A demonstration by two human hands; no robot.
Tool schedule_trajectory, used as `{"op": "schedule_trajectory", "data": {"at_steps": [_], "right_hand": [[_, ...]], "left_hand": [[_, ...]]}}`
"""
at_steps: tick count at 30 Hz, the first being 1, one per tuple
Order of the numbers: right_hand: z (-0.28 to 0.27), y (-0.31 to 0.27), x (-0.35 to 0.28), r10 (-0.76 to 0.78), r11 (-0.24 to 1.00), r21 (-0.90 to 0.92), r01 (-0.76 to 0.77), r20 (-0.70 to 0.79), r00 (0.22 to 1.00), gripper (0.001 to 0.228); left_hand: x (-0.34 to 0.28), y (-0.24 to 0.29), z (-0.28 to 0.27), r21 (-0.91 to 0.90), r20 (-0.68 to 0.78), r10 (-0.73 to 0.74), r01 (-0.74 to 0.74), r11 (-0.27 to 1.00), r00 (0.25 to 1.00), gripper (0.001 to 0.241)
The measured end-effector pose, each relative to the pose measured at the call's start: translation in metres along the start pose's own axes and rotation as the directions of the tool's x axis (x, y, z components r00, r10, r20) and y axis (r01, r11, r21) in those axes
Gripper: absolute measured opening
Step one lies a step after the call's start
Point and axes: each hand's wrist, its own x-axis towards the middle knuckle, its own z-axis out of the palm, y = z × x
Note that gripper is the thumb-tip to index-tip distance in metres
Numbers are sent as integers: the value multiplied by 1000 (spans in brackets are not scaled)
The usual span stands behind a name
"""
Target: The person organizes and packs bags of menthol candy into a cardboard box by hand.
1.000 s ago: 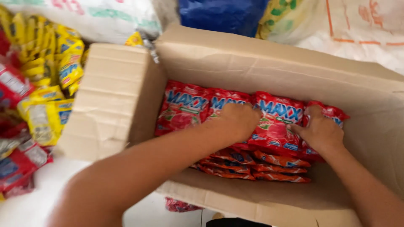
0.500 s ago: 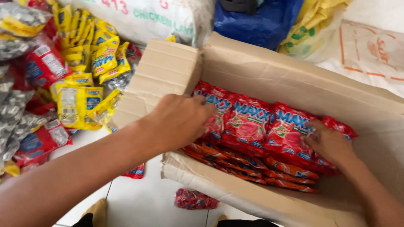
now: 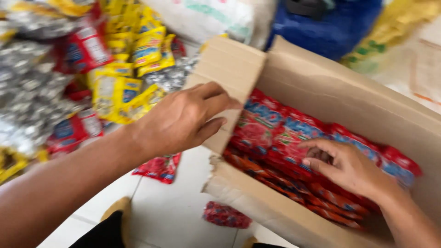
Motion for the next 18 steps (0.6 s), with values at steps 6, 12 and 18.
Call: {"op": "schedule_trajectory", "data": {"at_steps": [6,12,18], "right_hand": [[41,-81,-7,-326,916,221,336,-79,942,28],[116,-154,-7,-632,743,321,587,49,773,14],[253,-173,35,-550,835,229,500,341,762,40]], "left_hand": [[-57,-71,24,-116,-146,-241,225,967,959,38],[-227,-250,173,-141,-204,-688,674,725,697,54],[-331,-284,247,26,283,-931,968,249,231,98]]}}
